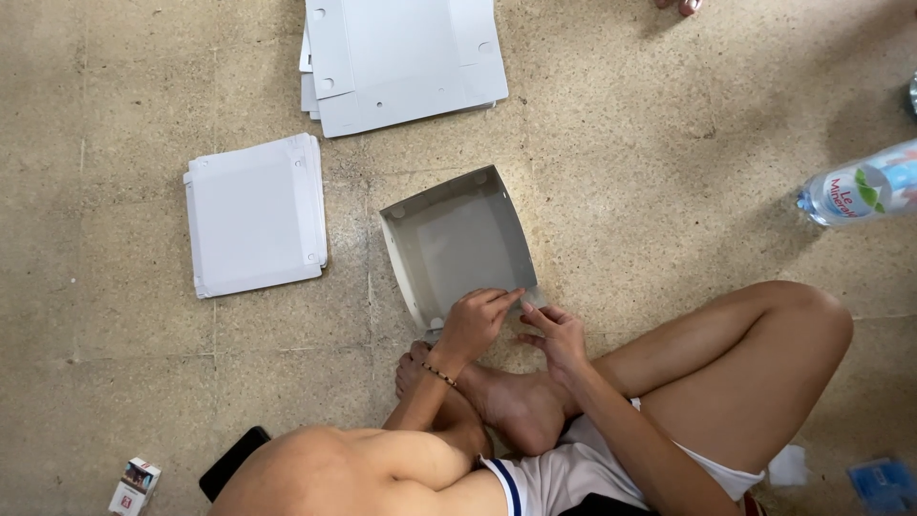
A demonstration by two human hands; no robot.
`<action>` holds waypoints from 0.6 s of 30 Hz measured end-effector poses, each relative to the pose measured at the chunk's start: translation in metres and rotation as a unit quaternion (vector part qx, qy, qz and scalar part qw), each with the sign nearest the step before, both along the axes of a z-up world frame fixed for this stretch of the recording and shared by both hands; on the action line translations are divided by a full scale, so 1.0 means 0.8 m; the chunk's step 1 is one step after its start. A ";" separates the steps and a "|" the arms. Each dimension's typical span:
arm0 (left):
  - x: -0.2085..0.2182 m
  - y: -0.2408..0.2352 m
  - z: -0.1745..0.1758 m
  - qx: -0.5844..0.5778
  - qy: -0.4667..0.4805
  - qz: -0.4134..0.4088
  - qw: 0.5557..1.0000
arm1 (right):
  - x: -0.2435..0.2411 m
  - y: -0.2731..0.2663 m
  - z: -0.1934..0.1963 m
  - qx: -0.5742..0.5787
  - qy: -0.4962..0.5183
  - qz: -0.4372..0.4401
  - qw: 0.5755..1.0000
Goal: The person sits on the floor and assembles flat-packed cardboard boxes by folding the side flaps and tucking tabs into slots. They complete one box and begin a second, placing the finished box aside.
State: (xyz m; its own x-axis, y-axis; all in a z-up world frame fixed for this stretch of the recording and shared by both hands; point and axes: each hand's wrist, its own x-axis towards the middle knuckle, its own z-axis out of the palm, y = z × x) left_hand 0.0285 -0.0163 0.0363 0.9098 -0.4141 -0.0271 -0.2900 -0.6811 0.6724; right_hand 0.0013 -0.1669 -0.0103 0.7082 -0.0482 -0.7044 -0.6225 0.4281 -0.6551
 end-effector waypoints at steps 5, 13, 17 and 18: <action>0.000 -0.005 0.019 -0.079 0.043 0.014 0.996 | 0.000 0.000 0.000 -0.027 -0.012 0.013 0.999; -0.002 -0.004 0.017 -0.129 0.093 0.012 0.987 | -0.002 0.000 -0.007 -0.006 -0.013 -0.008 1.000; 0.002 -0.002 0.034 -0.121 0.126 -0.003 0.985 | -0.001 -0.003 -0.009 0.014 -0.028 -0.017 0.999; 0.003 -0.001 0.039 -0.100 0.135 -0.014 0.986 | 0.001 -0.003 -0.007 0.018 -0.029 -0.002 0.999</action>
